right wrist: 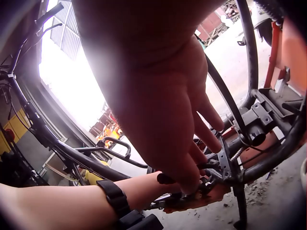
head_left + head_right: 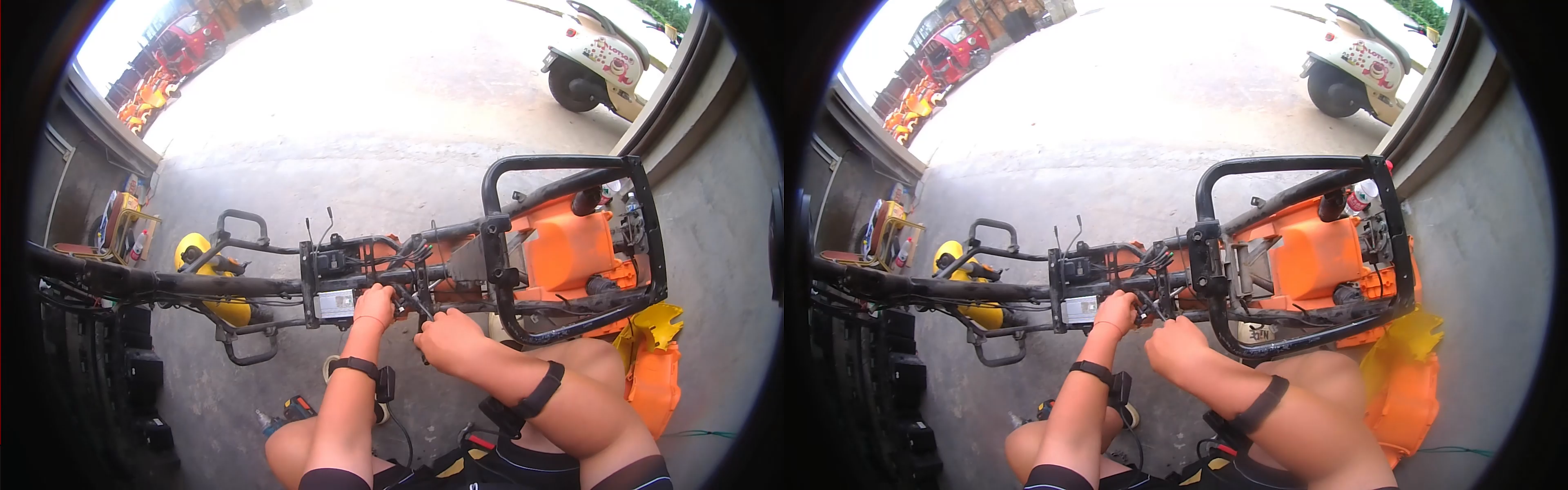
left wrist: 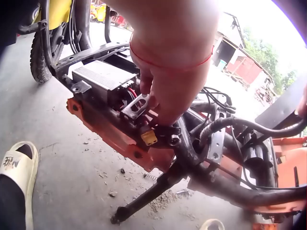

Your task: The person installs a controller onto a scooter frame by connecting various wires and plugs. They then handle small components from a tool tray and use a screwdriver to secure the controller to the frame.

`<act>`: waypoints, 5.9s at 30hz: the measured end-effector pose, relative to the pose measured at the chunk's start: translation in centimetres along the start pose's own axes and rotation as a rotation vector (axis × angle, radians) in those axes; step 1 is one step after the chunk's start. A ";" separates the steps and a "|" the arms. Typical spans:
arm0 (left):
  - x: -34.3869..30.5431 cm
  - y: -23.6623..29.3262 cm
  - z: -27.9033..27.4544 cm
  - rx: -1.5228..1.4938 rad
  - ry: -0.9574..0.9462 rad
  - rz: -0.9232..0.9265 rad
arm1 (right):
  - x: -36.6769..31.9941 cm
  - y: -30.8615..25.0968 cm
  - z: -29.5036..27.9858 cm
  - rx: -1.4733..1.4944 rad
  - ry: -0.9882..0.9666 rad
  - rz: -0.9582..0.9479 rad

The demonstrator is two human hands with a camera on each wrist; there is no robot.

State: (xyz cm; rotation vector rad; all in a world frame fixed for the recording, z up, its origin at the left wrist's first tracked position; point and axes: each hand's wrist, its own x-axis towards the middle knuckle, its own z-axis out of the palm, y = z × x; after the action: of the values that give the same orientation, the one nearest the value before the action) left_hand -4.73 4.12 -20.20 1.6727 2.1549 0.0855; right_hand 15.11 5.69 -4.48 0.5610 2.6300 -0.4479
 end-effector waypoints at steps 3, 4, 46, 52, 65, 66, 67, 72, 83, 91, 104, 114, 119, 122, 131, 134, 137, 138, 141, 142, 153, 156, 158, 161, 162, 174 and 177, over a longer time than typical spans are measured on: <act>0.4 0.4 0.0 0.172 0.023 0.107 | 0.0 0.2 0.0 0.024 0.006 0.000; 0.6 0.7 0.0 0.171 0.023 0.110 | 0.0 0.1 -0.1 0.032 0.010 -0.010; -1.7 -2.5 2.2 -0.378 0.301 0.185 | 3.9 1.4 1.0 0.489 0.003 0.151; -2.3 -2.8 1.8 -0.338 0.293 0.234 | 4.9 1.3 2.9 0.615 0.059 0.151; -1.8 -3.8 2.6 -0.277 0.375 0.358 | 4.8 2.2 3.7 0.772 0.037 0.092; -1.7 -3.7 2.6 -0.281 0.367 0.350 | 4.7 2.1 3.8 0.798 0.093 0.049; -1.5 -3.6 2.6 -0.287 0.366 0.356 | 4.6 2.2 3.8 0.797 0.094 0.057; -1.3 -3.8 2.7 -0.310 0.393 0.341 | 4.6 1.6 3.0 0.847 0.086 0.116; -0.7 -3.8 2.3 -0.436 0.374 0.301 | 6.9 1.5 3.9 0.596 0.199 0.371; -0.4 -3.8 3.1 -0.473 0.469 0.323 | 8.8 1.2 4.6 0.472 0.165 0.517; -0.7 -3.5 2.9 -0.384 0.495 0.323 | 9.9 0.8 4.2 0.417 0.166 0.600; -0.8 -3.0 2.9 -0.295 0.508 0.317 | 10.4 0.9 5.0 0.288 0.242 0.573; -0.8 -2.8 2.8 -0.256 0.463 0.292 | 10.5 0.9 5.3 0.230 0.307 0.523; -0.7 -2.7 2.9 -0.238 0.459 0.282 | 10.5 0.8 5.4 0.212 0.329 0.494; -0.2 -2.8 3.7 -0.198 0.428 0.309 | 10.8 1.2 5.5 0.113 0.337 0.413; -0.1 -2.8 3.8 -0.158 0.373 0.313 | 11.1 1.6 5.4 0.070 0.292 0.373; 0.1 -2.7 3.7 -0.138 0.287 0.292 | 11.4 1.8 4.8 0.109 0.247 0.385; 0.1 -2.6 3.5 -0.160 0.302 0.289 | 11.4 2.0 4.7 0.120 0.255 0.370; 0.1 -2.4 3.2 -0.196 0.283 0.269 | 11.6 2.3 4.8 0.099 0.253 0.327; 0.2 -2.4 3.2 -0.205 0.287 0.278 | 11.7 2.5 4.7 0.100 0.251 0.322; 0.1 -1.4 4.1 -0.164 0.288 0.235 | 11.9 2.8 4.3 0.069 0.177 0.268; 0.7 -1.6 3.7 -0.146 0.313 0.274 | 12.6 2.8 3.0 0.055 0.098 0.267; 0.7 -1.5 3.6 -0.134 0.295 0.260 | 12.7 3.0 3.1 0.054 0.101 0.256; 0.6 -1.4 3.5 -0.112 0.256 0.243 | 12.9 2.9 3.6 0.034 0.084 0.252; 0.7 -1.4 3.7 -0.102 0.241 0.241 | 12.8 2.8 3.7 0.048 0.089 0.272; -0.5 -0.2 -3.5 -0.136 0.168 0.207 | 10.4 1.1 6.9 0.254 0.213 0.406; -1.4 1.8 -11.8 0.047 0.131 0.175 | 10.0 0.7 7.0 0.307 0.196 0.451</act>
State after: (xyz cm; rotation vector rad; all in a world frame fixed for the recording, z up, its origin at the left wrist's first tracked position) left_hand -6.99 5.62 -8.51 1.9289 2.1127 0.2011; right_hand 9.33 6.69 -15.22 1.3195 2.5115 -0.6804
